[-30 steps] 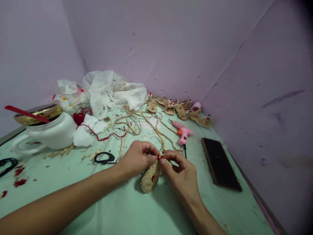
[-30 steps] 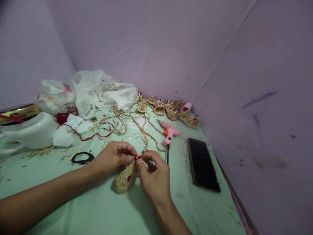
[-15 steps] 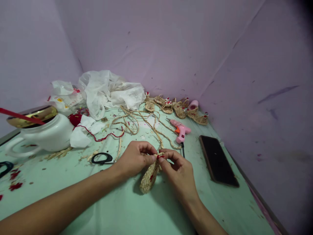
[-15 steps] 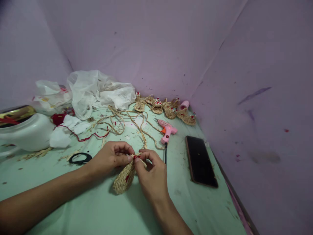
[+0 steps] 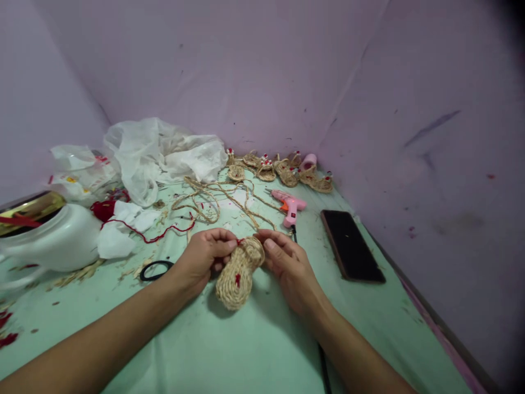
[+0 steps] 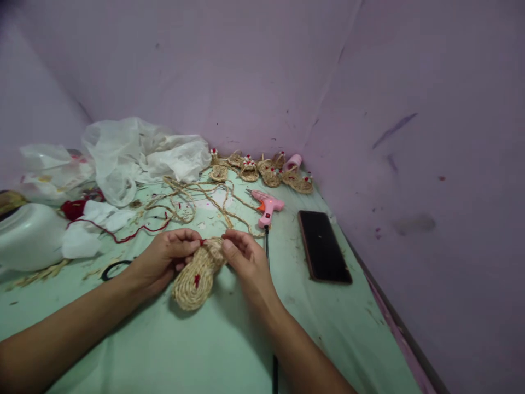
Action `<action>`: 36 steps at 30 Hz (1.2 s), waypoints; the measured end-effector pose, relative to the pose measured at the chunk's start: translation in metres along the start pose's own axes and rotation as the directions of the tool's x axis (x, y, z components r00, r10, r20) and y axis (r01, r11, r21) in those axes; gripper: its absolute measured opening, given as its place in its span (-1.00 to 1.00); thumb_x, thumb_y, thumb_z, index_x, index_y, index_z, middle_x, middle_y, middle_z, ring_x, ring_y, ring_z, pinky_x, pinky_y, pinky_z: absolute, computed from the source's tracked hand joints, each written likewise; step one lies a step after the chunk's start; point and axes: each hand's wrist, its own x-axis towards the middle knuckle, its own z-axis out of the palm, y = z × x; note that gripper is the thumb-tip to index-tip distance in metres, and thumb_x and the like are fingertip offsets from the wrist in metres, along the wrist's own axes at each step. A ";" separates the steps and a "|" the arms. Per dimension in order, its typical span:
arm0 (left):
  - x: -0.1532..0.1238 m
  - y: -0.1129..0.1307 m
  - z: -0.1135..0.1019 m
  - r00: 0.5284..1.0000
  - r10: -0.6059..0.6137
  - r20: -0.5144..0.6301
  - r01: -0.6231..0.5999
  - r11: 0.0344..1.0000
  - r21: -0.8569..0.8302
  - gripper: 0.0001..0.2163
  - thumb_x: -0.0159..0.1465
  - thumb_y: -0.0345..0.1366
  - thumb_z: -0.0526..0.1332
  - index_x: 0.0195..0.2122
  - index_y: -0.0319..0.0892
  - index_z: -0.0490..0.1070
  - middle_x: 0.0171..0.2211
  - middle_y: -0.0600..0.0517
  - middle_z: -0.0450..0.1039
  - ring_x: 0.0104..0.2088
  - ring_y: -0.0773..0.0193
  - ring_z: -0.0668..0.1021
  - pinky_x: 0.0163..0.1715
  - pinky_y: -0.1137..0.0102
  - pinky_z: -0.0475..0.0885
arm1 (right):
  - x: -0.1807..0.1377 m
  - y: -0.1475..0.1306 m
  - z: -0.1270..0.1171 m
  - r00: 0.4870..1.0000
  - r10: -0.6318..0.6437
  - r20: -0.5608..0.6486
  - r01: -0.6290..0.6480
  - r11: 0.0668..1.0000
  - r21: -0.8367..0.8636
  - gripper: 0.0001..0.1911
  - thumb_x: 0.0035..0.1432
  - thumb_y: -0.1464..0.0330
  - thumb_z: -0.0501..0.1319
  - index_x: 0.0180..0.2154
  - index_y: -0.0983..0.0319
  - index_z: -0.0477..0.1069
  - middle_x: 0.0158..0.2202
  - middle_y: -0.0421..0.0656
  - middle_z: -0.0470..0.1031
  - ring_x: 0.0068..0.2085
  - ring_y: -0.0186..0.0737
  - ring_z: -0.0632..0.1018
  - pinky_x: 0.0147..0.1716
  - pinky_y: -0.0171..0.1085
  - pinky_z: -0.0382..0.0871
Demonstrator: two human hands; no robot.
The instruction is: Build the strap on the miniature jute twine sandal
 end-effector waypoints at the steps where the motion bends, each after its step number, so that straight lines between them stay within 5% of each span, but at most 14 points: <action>1: 0.002 0.000 -0.002 1.000 -0.004 -0.015 0.003 0.998 -0.059 -0.86 -0.12 -0.42 0.29 -0.53 -0.26 0.33 -0.73 0.17 0.26 -0.74 0.54 0.24 -0.78 0.63 0.05 | 0.001 0.000 -0.001 1.000 0.023 0.007 -0.023 0.999 0.045 -0.66 -0.15 0.23 0.30 -0.28 0.23 0.41 -0.25 -0.10 0.49 -0.25 -0.18 0.50 -0.30 -0.23 0.40; 5: 0.004 0.001 -0.004 0.998 0.017 -0.053 -0.027 0.982 -0.189 -0.86 -0.10 -0.45 0.28 -0.52 -0.25 0.31 -0.70 0.16 0.28 -0.73 0.54 0.28 -0.76 0.63 0.12 | 0.002 -0.001 0.000 0.995 0.095 0.032 -0.097 0.991 0.087 -0.68 -0.24 0.33 0.35 -0.34 0.26 0.42 -0.41 -0.15 0.52 -0.40 -0.24 0.53 -0.35 -0.22 0.42; 11: 0.002 -0.004 -0.001 0.999 0.047 0.018 -0.044 0.988 -0.148 -0.86 -0.08 -0.42 0.29 -0.52 -0.26 0.31 -0.72 0.14 0.30 -0.72 0.52 0.29 -0.77 0.64 0.12 | 0.002 -0.004 -0.001 0.995 0.074 -0.062 -0.068 0.994 0.087 -0.78 -0.26 0.39 0.35 -0.45 0.30 0.44 -0.58 -0.22 0.50 -0.53 -0.32 0.51 -0.44 -0.29 0.43; 36: 0.003 -0.013 -0.005 0.990 0.107 0.090 -0.087 0.975 -0.206 -0.81 -0.15 -0.39 0.35 -0.54 -0.27 0.34 -0.71 0.11 0.35 -0.71 0.51 0.33 -0.74 0.64 0.17 | 0.003 -0.001 -0.002 0.994 0.083 -0.078 -0.074 0.991 0.114 -0.77 -0.27 0.36 0.37 -0.45 0.28 0.48 -0.54 -0.19 0.52 -0.52 -0.30 0.49 -0.52 -0.33 0.38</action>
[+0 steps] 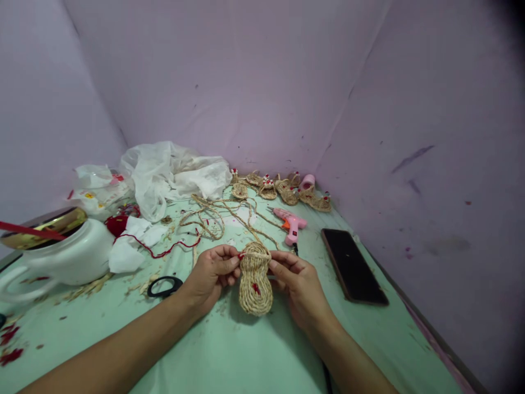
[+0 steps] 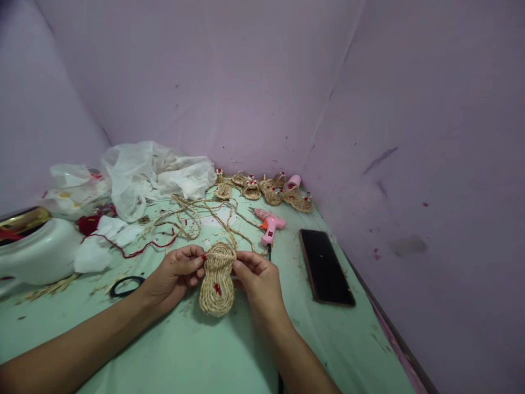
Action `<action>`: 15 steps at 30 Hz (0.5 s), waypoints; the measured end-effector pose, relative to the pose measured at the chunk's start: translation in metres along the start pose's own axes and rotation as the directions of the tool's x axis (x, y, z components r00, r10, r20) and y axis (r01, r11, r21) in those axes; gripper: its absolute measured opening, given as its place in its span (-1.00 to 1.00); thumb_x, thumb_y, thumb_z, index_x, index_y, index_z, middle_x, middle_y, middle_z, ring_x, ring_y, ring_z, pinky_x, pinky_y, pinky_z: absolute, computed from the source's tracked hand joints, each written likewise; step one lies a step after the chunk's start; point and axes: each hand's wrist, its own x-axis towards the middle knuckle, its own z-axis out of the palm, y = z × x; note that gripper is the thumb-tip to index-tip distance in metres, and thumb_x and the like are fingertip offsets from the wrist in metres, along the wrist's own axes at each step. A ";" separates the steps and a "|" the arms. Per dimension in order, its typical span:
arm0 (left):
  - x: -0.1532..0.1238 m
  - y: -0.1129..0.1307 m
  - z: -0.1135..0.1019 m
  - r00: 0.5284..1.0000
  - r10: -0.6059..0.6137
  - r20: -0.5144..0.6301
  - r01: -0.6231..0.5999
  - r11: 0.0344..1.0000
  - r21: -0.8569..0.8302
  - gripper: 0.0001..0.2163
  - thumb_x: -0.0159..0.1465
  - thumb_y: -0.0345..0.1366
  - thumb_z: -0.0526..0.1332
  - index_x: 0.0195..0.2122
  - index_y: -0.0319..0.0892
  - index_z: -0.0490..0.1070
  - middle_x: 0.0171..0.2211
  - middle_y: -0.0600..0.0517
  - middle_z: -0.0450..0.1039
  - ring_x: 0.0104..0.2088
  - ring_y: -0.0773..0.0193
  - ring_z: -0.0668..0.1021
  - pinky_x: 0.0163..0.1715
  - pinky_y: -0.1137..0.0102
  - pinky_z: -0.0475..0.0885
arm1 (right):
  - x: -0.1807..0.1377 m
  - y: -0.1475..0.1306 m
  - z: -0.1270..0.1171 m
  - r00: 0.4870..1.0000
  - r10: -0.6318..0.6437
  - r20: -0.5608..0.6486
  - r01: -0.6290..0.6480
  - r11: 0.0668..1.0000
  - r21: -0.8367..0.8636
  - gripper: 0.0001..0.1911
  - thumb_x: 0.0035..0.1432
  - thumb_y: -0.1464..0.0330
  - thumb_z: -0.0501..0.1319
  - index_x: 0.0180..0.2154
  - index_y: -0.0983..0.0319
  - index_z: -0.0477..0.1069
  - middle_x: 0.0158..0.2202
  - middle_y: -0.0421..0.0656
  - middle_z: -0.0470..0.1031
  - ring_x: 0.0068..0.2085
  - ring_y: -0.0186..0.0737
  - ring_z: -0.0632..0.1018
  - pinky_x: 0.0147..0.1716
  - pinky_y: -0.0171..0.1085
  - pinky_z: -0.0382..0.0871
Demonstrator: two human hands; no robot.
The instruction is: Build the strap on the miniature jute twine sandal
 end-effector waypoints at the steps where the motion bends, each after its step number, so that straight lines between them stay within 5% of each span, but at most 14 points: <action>1: 0.000 0.000 0.000 1.000 -0.001 0.002 0.001 1.000 -0.006 -0.81 -0.14 -0.40 0.34 -0.54 -0.27 0.34 -0.71 0.11 0.35 -0.71 0.51 0.33 -0.73 0.64 0.17 | 0.000 0.000 0.000 1.000 0.003 -0.004 -0.003 1.000 -0.001 -0.77 -0.27 0.36 0.37 -0.45 0.28 0.48 -0.54 -0.19 0.52 -0.52 -0.30 0.49 -0.53 -0.32 0.37; 15: 0.002 -0.001 -0.001 0.999 -0.028 -0.034 0.027 0.999 -0.041 -0.88 -0.15 -0.47 0.29 -0.56 -0.29 0.35 -0.72 0.11 0.32 -0.70 0.50 0.34 -0.74 0.62 0.16 | -0.001 -0.001 0.000 1.000 -0.003 0.002 0.003 0.998 -0.055 -0.78 -0.28 0.37 0.37 -0.46 0.28 0.47 -0.55 -0.21 0.50 -0.54 -0.32 0.49 -0.54 -0.34 0.39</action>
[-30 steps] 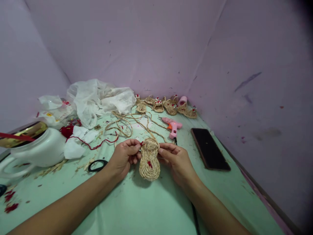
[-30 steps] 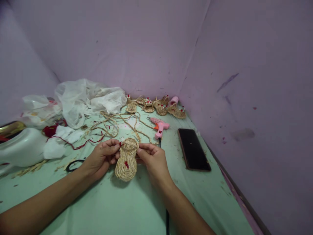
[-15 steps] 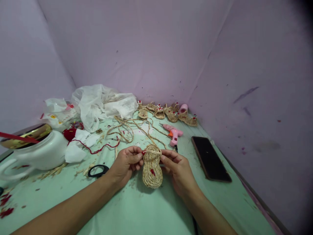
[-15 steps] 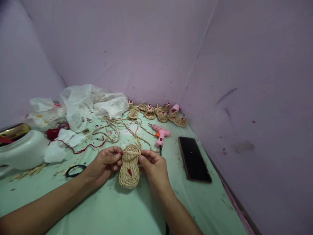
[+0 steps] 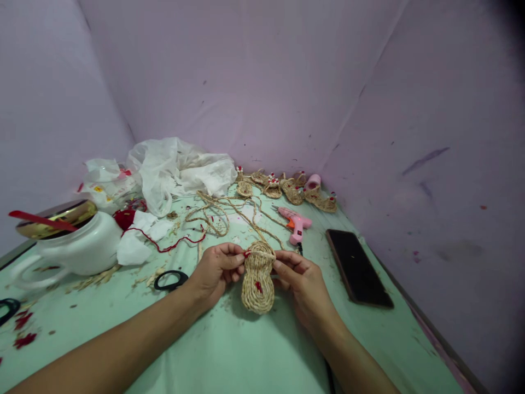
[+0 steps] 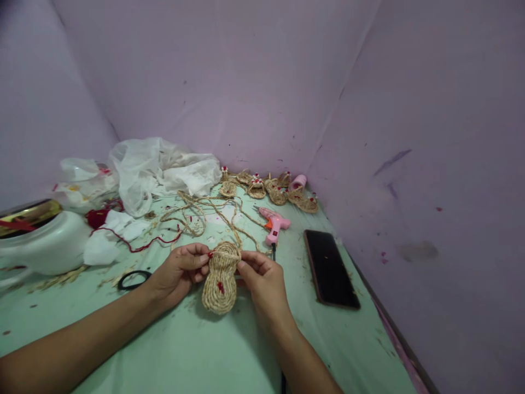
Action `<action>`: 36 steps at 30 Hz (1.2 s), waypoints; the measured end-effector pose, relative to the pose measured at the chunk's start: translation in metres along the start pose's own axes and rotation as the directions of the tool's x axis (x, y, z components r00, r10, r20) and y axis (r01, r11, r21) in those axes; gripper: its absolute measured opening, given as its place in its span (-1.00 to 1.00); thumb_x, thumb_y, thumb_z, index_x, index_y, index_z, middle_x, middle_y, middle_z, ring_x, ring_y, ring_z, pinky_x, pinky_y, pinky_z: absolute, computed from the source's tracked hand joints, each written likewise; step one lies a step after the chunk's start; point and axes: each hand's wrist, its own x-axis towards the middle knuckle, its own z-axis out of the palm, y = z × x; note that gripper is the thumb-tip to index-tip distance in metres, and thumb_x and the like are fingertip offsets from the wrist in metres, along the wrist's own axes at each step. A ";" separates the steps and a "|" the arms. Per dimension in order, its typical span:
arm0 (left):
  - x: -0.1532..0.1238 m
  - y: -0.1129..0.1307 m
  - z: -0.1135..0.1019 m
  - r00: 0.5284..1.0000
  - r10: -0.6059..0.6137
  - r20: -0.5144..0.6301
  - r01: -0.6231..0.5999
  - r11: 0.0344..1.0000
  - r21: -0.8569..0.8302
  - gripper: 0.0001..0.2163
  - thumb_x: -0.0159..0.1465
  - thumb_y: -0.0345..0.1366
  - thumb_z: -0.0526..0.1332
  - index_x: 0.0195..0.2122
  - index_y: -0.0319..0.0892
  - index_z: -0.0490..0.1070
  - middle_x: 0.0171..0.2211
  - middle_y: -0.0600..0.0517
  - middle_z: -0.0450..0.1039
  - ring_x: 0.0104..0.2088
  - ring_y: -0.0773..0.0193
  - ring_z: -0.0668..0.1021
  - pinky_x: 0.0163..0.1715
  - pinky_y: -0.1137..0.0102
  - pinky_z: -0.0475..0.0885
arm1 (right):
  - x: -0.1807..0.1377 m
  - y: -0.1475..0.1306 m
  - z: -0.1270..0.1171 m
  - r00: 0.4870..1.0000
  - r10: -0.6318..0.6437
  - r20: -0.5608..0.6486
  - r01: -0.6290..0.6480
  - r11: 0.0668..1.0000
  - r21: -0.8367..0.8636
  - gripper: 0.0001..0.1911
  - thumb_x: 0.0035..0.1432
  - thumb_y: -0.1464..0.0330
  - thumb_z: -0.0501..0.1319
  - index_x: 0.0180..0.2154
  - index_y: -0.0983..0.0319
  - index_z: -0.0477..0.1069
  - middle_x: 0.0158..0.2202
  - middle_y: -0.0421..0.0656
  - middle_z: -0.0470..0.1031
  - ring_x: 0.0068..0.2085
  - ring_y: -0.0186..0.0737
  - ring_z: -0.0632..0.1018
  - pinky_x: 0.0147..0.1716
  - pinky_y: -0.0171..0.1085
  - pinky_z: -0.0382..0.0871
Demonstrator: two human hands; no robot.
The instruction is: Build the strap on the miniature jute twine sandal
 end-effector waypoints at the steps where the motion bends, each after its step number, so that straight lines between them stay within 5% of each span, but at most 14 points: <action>1: 0.000 0.000 0.000 1.000 -0.004 0.000 0.004 1.000 -0.003 -0.88 -0.15 -0.48 0.29 -0.57 -0.29 0.35 -0.72 0.11 0.32 -0.70 0.50 0.35 -0.74 0.62 0.15 | 0.000 0.000 0.001 1.000 0.003 -0.002 -0.003 1.000 0.000 -0.78 -0.29 0.37 0.37 -0.46 0.28 0.47 -0.55 -0.20 0.50 -0.54 -0.32 0.49 -0.54 -0.33 0.39; 9: -0.003 0.005 0.002 0.999 -0.009 -0.031 0.011 0.998 0.069 -0.88 -0.20 -0.46 0.27 -0.60 -0.29 0.35 -0.74 0.13 0.29 -0.72 0.51 0.31 -0.76 0.62 0.10 | 0.000 -0.003 -0.004 1.000 0.007 0.002 -0.007 0.998 -0.065 -0.78 -0.29 0.42 0.33 -0.44 0.27 0.46 -0.47 -0.15 0.51 -0.43 -0.24 0.51 -0.40 -0.25 0.41; 15: -0.009 0.013 0.013 1.000 -0.008 -0.013 0.012 0.932 0.363 -0.89 -0.20 -0.40 0.26 -0.62 -0.28 0.34 -0.79 0.15 0.25 -0.76 0.51 0.24 -0.79 0.59 0.05 | -0.004 -0.011 -0.010 0.953 -0.298 0.050 0.298 0.897 -0.328 -0.80 -0.13 0.34 0.24 -0.34 0.19 0.45 -0.16 -0.09 0.42 -0.04 -0.08 0.39 -0.19 -0.19 0.36; 18: -0.012 0.012 0.016 1.000 -0.010 0.021 0.000 0.904 0.428 -0.90 -0.19 -0.39 0.25 -0.62 -0.28 0.35 -0.77 0.15 0.26 -0.75 0.49 0.26 -0.77 0.57 0.07 | -0.010 -0.010 -0.002 0.947 -0.274 0.167 0.321 0.821 -0.472 -0.88 -0.11 0.31 0.26 -0.45 0.22 0.45 -0.18 -0.05 0.41 -0.07 -0.07 0.41 -0.21 -0.20 0.37; 21: -0.014 0.011 0.018 0.999 -0.010 0.035 -0.007 0.891 0.453 -0.90 -0.17 -0.37 0.25 -0.61 -0.28 0.36 -0.75 0.14 0.27 -0.73 0.48 0.27 -0.75 0.55 0.10 | -0.012 -0.005 0.004 0.955 -0.251 0.158 0.297 0.799 -0.523 -0.90 -0.09 0.32 0.25 -0.53 0.23 0.44 -0.28 -0.06 0.44 -0.20 -0.12 0.46 -0.30 -0.23 0.39; 27: -0.013 0.016 0.020 0.998 0.036 0.046 -0.055 0.860 0.507 -0.73 -0.25 -0.50 0.29 -0.44 -0.28 0.43 -0.54 0.04 0.42 -0.58 0.41 0.38 -0.60 0.52 0.26 | -0.009 -0.001 0.004 0.982 -0.186 -0.036 0.161 0.918 -0.363 -0.85 -0.15 0.29 0.29 -0.54 0.25 0.43 -0.46 -0.13 0.47 -0.39 -0.23 0.45 -0.42 -0.30 0.34; 32: -0.011 0.019 0.019 1.000 -0.018 0.017 0.006 0.850 0.526 -0.87 -0.22 -0.50 0.25 -0.56 -0.29 0.45 -0.65 0.07 0.39 -0.63 0.41 0.36 -0.62 0.52 0.24 | -0.006 -0.003 0.002 0.998 0.011 -0.058 -0.011 1.000 0.004 -0.77 -0.15 0.26 0.30 -0.52 0.24 0.31 -0.46 -0.16 0.48 -0.47 -0.28 0.46 -0.52 -0.33 0.31; 36: -0.012 0.019 0.018 0.999 -0.027 0.030 0.006 0.839 0.544 -0.89 -0.19 -0.47 0.22 -0.57 -0.27 0.46 -0.67 0.08 0.39 -0.67 0.42 0.34 -0.66 0.53 0.20 | -0.004 -0.003 0.002 0.999 0.011 -0.052 -0.016 0.995 -0.102 -0.73 -0.25 0.33 0.34 -0.45 0.23 0.32 -0.49 -0.21 0.48 -0.50 -0.30 0.46 -0.54 -0.34 0.31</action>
